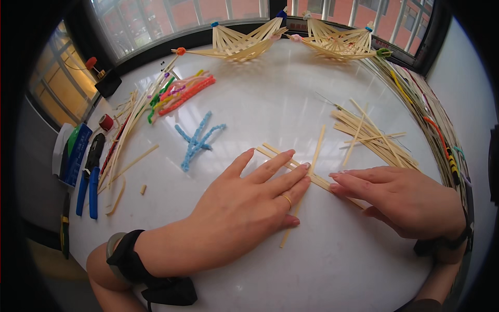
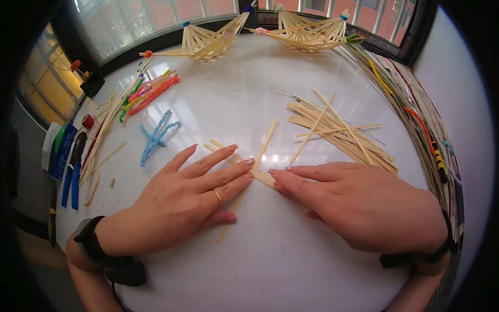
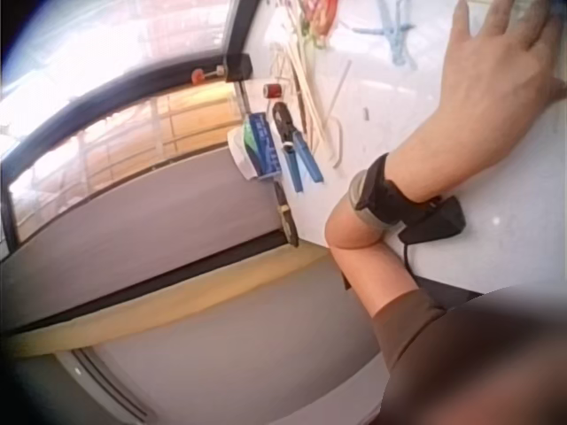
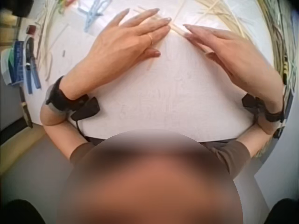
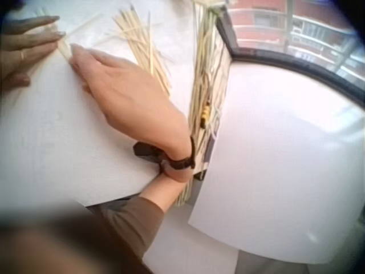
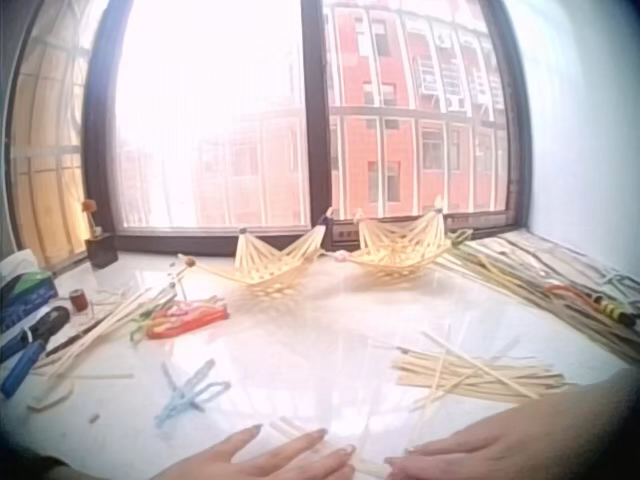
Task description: Weaving and assembling thin bamboo strips to create small decorative boats.
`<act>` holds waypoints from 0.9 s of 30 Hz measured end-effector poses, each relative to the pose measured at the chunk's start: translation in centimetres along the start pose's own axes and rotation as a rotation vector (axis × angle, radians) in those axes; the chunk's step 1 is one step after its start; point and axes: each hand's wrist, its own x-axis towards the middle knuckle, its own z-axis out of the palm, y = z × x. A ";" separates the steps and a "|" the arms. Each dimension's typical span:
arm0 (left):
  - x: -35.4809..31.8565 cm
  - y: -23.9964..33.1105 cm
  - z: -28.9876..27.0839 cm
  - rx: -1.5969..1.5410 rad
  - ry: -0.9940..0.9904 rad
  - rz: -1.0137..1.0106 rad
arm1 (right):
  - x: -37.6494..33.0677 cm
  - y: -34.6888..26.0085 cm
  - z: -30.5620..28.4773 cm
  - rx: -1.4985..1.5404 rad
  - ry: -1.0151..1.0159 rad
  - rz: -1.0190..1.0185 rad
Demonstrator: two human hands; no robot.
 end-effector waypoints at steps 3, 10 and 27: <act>0.1 0.0 0.0 -0.010 -0.007 0.002 | -0.2 0.2 -0.3 0.106 -0.068 0.048; 0.1 -0.2 0.1 -0.109 -0.036 0.004 | -0.3 0.7 -0.4 0.102 -0.071 0.017; 0.2 -0.4 0.0 -0.161 -0.018 0.016 | 0.5 4.9 1.2 -0.316 0.373 0.228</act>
